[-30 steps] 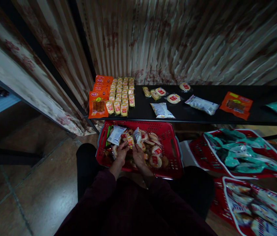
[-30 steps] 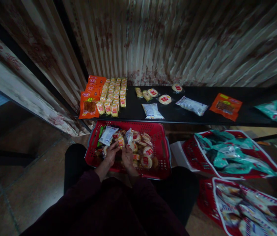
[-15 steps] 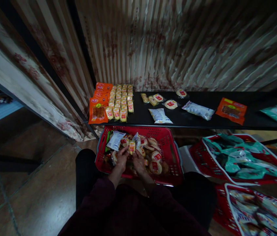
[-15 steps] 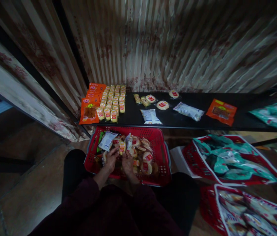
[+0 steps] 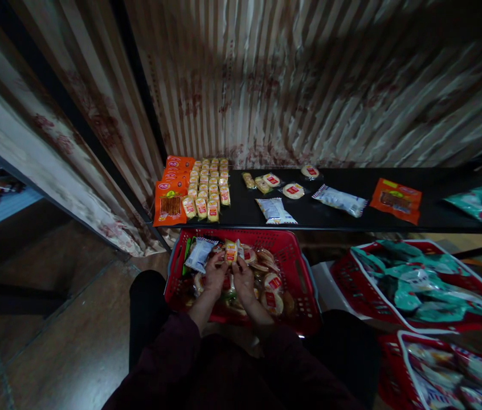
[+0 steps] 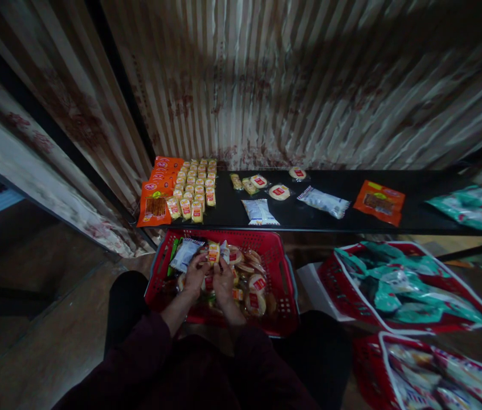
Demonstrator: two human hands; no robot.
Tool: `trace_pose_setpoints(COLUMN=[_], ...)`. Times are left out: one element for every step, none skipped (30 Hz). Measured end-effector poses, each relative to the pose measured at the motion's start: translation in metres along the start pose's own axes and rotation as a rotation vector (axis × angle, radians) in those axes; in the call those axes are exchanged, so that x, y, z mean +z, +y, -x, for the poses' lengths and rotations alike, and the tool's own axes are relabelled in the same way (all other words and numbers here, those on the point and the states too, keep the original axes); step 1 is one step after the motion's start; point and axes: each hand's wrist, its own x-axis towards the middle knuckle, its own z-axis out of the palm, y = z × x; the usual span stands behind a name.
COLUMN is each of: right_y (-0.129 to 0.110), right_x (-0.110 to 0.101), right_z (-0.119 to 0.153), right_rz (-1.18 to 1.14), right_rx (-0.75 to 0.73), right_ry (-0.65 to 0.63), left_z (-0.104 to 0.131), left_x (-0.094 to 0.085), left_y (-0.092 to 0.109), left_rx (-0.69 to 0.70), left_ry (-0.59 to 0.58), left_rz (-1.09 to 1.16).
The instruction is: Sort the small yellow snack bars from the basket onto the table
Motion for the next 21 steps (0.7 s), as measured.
trace_pose_setpoints(right_y=[-0.001, -0.003, -0.005, -0.008, -0.011, -0.014, -0.018, -0.021, -0.024, -0.028, -0.031, -0.033, -0.036, -0.039, -0.041, -0.043, -0.046, -0.048, -0.05, -0.053, -0.055], right_x=[0.0, 0.001, 0.001, 0.001, 0.002, 0.002, 0.002, 0.001, 0.001, 0.001, 0.0, 0.0, 0.0, 0.0, 0.0, 0.001, 0.001, 0.001, 0.001, 0.001, 0.001], right_z=[-0.003, -0.006, -0.008, -0.01, -0.012, -0.013, -0.015, -0.016, -0.017, -0.019, -0.02, -0.022, -0.024, -0.026, -0.028, -0.029, -0.031, -0.033, -0.034, -0.036, -0.037], right_rz=[-0.003, -0.01, -0.016, -0.017, -0.015, -0.011, -0.006, 0.0, 0.008, 0.015, 0.022, 0.03, 0.037, 0.044, 0.054, 0.068, 0.085, 0.104, 0.121, 0.135, 0.143], right_rx=[0.003, 0.011, 0.018, 0.014, 0.006, -0.004, -0.013, -0.022, -0.031, -0.042, -0.053, -0.062, -0.067, -0.069, -0.063, -0.054, -0.046, -0.04, -0.038, -0.04, -0.046], right_ry=[-0.006, -0.015, -0.021, -0.02, -0.016, -0.011, -0.006, 0.001, 0.008, 0.014, 0.019, 0.022, 0.022, 0.019, 0.019, 0.02, 0.022, 0.025, 0.029, 0.029, 0.029], left_z=[-0.002, -0.005, -0.007, -0.009, -0.011, -0.013, -0.015, -0.017, -0.019, -0.02, -0.022, -0.023, -0.023, -0.024, -0.024, -0.025, -0.025, -0.026, -0.027, -0.027, -0.028], left_x=[0.001, 0.003, 0.004, 0.005, 0.006, 0.007, 0.008, 0.009, 0.01, 0.011, 0.012, 0.012, 0.013, 0.014, 0.014, 0.015, 0.016, 0.017, 0.018, 0.018, 0.019], left_y=[0.002, 0.004, 0.005, 0.006, 0.007, 0.008, 0.008, 0.009, 0.01, 0.01, 0.011, 0.013, 0.014, 0.016, 0.018, 0.02, 0.022, 0.024, 0.025, 0.027, 0.029], left_rx=[0.018, 0.038, 0.059, 0.08, 0.101, 0.122, 0.137, 0.146, 0.15, 0.152, 0.154, 0.155, 0.157, 0.158, 0.158, 0.158, 0.158, 0.16, 0.168, 0.181, 0.194], left_ry=[0.0, 0.006, 0.013, 0.022, 0.029, 0.035, 0.037, 0.037, 0.034, 0.031, 0.028, 0.027, 0.028, 0.032, 0.036, 0.04, 0.039, 0.037, 0.035, 0.033, 0.035], left_rz=[-0.019, -0.037, -0.053, -0.066, -0.077, -0.085, -0.09, -0.092, -0.091, -0.089, -0.089, -0.093, -0.102, -0.113, -0.124, -0.13, -0.131, -0.128, -0.124, -0.121, -0.122])
